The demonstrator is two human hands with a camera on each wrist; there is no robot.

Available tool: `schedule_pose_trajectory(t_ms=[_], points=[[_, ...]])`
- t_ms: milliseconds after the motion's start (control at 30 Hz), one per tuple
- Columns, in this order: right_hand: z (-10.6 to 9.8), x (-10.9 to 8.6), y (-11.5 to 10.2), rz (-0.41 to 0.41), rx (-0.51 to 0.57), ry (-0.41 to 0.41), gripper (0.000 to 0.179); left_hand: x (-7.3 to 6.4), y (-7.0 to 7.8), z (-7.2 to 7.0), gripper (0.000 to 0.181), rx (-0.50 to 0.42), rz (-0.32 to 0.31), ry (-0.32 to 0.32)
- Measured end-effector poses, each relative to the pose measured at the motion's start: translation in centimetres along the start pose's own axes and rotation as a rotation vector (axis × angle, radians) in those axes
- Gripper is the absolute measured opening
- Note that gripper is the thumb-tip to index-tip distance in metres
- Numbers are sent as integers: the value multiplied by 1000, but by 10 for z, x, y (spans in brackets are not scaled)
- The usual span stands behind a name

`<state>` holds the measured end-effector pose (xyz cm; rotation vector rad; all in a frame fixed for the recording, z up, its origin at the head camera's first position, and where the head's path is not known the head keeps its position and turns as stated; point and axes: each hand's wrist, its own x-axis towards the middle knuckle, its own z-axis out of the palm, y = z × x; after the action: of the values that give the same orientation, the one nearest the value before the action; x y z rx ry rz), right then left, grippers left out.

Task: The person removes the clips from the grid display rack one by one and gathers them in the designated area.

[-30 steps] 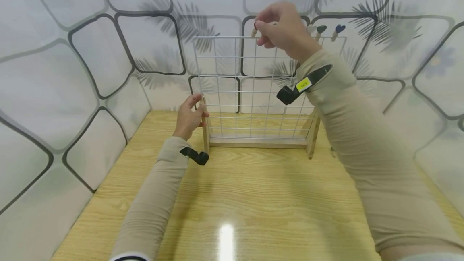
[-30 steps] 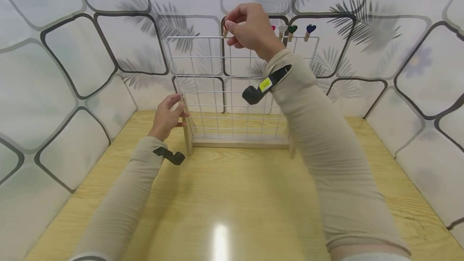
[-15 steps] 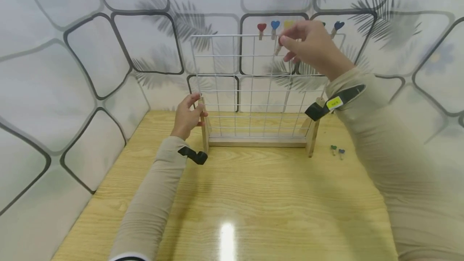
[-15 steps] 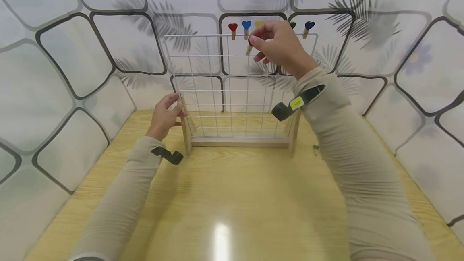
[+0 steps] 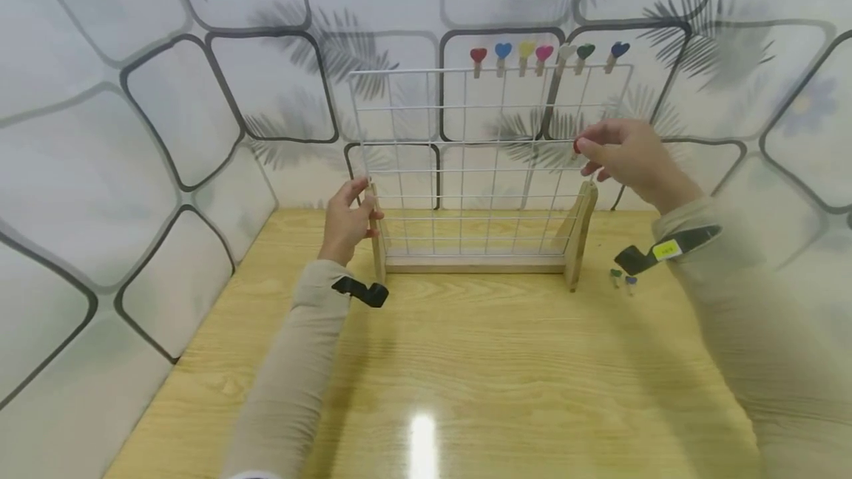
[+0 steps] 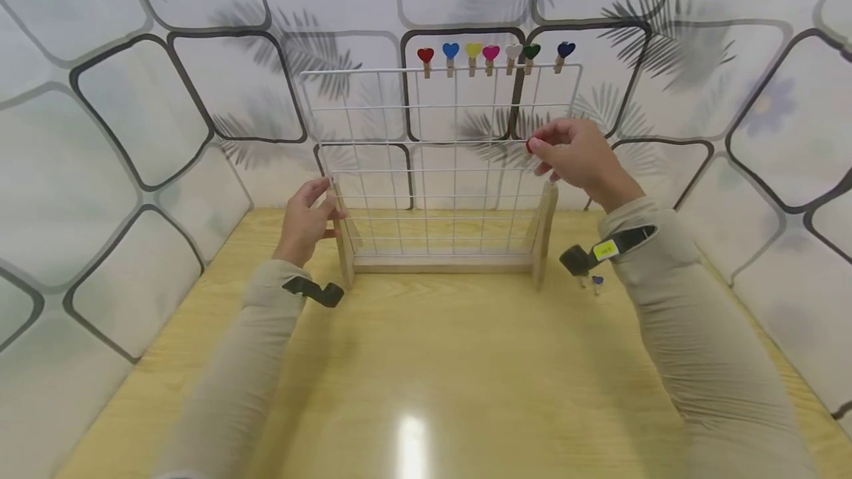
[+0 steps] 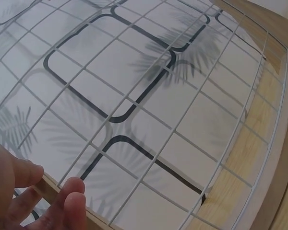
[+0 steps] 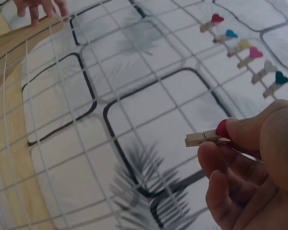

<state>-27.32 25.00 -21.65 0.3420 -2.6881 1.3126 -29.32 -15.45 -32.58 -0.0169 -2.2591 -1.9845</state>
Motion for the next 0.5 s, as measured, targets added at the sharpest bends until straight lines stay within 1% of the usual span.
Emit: schedule_pose_trajectory(t_ms=[133, 233, 400, 500], points=[[-3, -9, 39, 20, 5, 14, 40, -2, -2, 4, 41, 14, 6, 25], [-6, -15, 68, 50, 21, 7, 42, -3, -3, 5, 40, 32, 15, 38], [-11, -25, 112, 130, 65, -29, 47, -3, -3, 6, 39, 72, 34, 45], [-13, -32, 134, 156, 40, -58, 50, -3, -4, 5, 39, 87, 38, 43]])
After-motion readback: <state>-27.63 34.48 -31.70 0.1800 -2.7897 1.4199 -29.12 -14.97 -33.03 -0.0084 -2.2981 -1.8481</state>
